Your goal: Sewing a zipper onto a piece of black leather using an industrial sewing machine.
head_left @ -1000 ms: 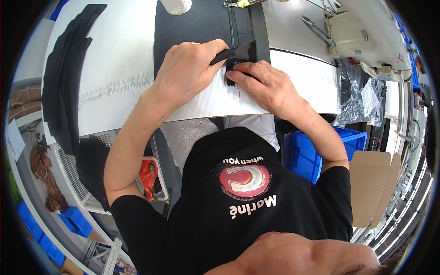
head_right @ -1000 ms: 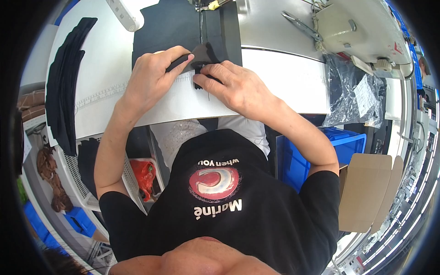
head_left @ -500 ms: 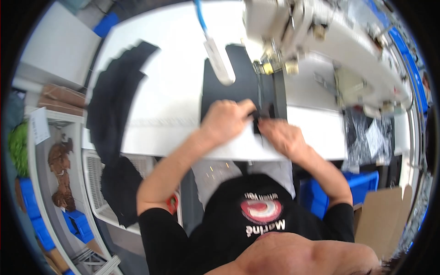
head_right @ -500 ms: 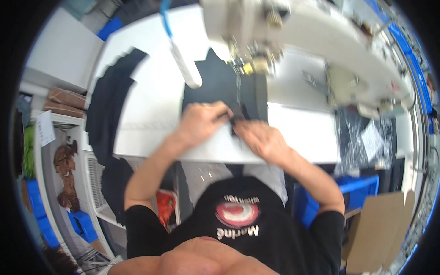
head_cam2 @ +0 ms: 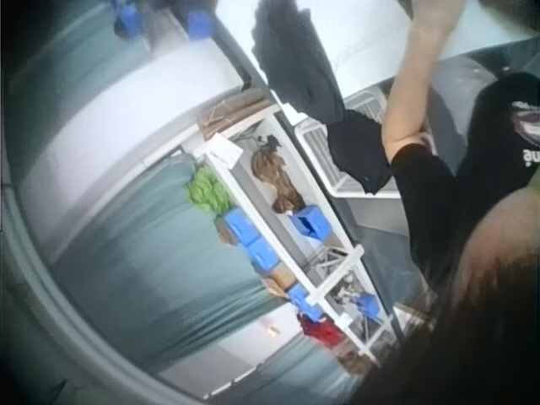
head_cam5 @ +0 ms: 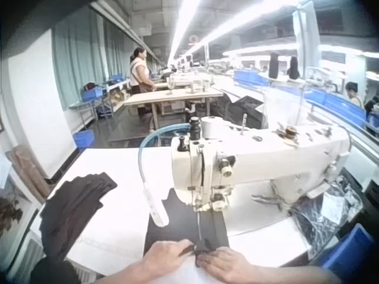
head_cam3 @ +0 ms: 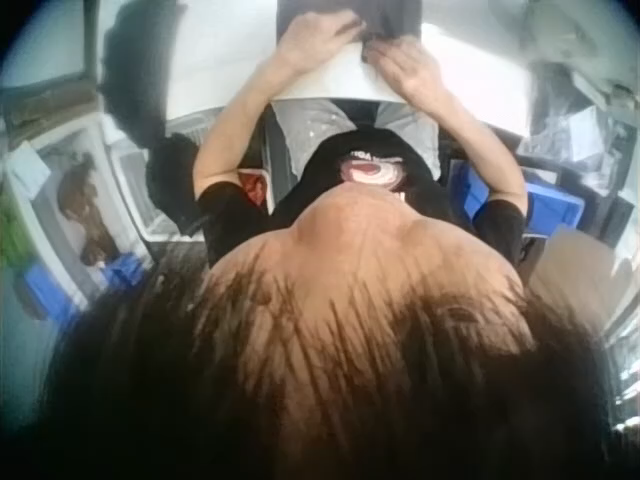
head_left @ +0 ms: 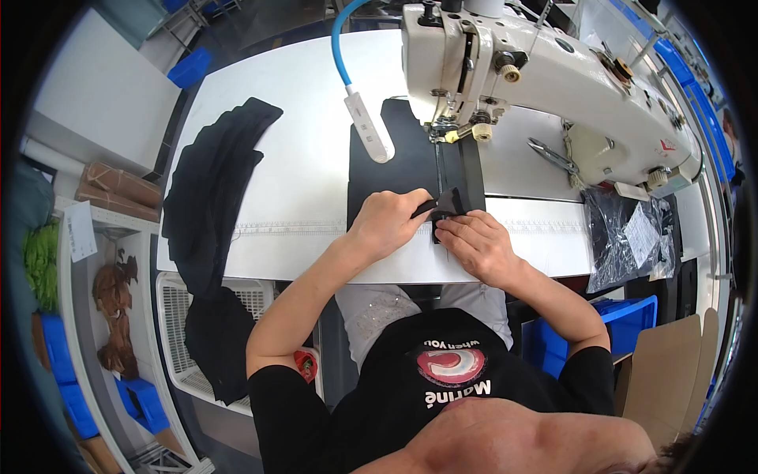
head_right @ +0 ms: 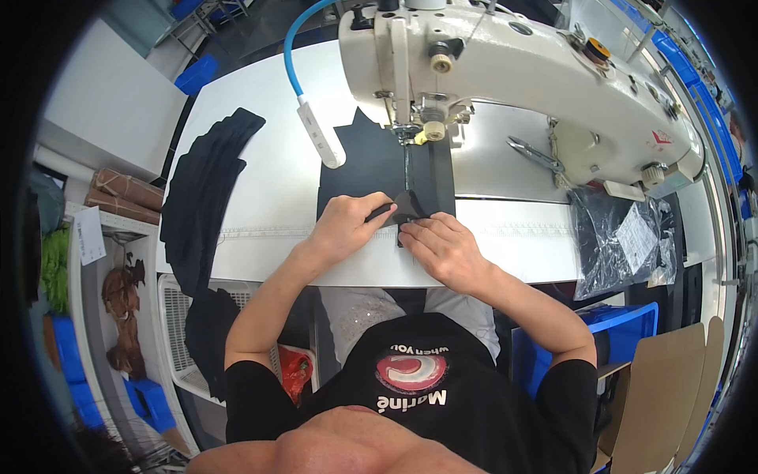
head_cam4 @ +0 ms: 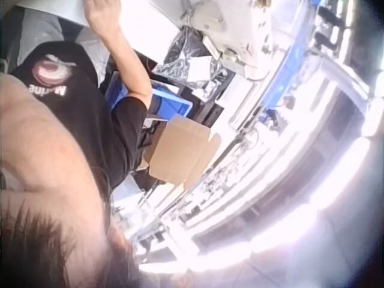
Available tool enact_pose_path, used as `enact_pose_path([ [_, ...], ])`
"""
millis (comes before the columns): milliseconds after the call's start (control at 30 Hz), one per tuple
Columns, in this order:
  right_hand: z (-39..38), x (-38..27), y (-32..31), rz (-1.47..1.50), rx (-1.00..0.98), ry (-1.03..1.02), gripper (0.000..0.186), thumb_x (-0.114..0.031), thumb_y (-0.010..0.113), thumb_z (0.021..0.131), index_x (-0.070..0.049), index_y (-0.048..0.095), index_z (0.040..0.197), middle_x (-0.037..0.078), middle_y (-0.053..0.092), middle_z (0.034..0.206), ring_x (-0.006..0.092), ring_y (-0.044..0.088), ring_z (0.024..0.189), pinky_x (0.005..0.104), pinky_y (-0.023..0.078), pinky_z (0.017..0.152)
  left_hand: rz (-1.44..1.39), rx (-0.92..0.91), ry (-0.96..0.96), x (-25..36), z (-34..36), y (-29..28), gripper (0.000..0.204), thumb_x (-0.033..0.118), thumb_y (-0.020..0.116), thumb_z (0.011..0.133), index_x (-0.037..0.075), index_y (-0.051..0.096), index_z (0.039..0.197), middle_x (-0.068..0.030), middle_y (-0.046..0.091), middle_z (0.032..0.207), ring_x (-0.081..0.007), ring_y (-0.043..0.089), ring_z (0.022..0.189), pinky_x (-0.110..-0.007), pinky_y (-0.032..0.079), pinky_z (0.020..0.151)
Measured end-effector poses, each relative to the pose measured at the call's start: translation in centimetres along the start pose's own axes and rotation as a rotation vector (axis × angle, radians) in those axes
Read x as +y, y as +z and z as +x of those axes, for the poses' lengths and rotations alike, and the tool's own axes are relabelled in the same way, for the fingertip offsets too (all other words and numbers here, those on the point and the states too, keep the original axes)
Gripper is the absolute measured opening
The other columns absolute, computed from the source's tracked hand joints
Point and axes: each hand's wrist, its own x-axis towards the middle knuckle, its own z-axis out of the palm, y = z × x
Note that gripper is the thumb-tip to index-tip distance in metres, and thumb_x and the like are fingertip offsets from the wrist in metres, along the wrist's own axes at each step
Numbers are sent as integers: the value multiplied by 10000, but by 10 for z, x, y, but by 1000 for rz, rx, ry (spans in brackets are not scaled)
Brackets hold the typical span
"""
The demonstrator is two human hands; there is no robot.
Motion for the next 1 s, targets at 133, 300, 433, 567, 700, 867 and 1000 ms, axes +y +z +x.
enact_pose_path([
  [133, -4, -3, 0, -59, -27, -38, 256, -72, 616, 718, 20, 665, 951, 127, 679, 1013, 220, 654, 927, 347, 479, 868, 0, -5, -24, 7, -3, 0, 183, 204, 624, 905, 25, 650, 930, -186, 636, 698, -353, 629, 612, -393, 486, 566],
  [300, -15, 2, 7, -30, -36, -58, 255, -79, 608, 714, 26, 661, 940, 143, 677, 1008, 209, 659, 897, 334, 478, 822, 68, 12, 49, 5, -4, 9, 170, 194, 628, 900, 26, 647, 916, -187, 644, 731, -363, 642, 663, -401, 490, 583],
  [433, -12, -11, -2, -31, -117, -21, 290, -82, 597, 700, 51, 652, 952, 189, 667, 1047, 250, 666, 933, 353, 487, 864, 63, 6, 33, 9, -7, 8, 128, 190, 640, 871, 81, 627, 936, -156, 650, 683, -352, 654, 668, -439, 511, 600],
  [567, -21, -26, -6, -34, -177, 72, 334, -104, 634, 785, 57, 637, 1077, 209, 649, 1137, 298, 650, 1040, 416, 471, 971, 24, -1, -38, 12, -7, 2, 149, 176, 641, 867, 79, 635, 981, -154, 654, 717, -344, 655, 694, -418, 508, 607],
  [700, -36, -37, -5, 67, -152, 157, 317, -166, 695, 826, 27, 659, 1074, 165, 671, 1078, 297, 639, 1074, 433, 488, 953, 114, 26, 58, 18, -31, 16, 289, 122, 689, 784, 59, 656, 1064, -109, 668, 995, -261, 653, 906, -424, 497, 795],
  [867, -42, -37, -6, 135, -84, 157, 183, -148, 727, 787, -31, 694, 924, 122, 689, 935, 294, 657, 1015, 433, 494, 949, 313, 185, 171, 20, -64, 49, 483, 62, 717, 682, 83, 661, 1162, -42, 614, 1136, -224, 613, 1027, -510, 425, 960],
  [1000, -42, -37, -4, 138, -72, 188, 166, -146, 728, 782, -35, 690, 899, 115, 689, 911, 292, 662, 999, 430, 495, 948, 305, 182, 154, 18, -65, 52, 504, 45, 713, 668, 100, 672, 1167, -22, 611, 1104, -207, 611, 991, -528, 356, 1022],
])
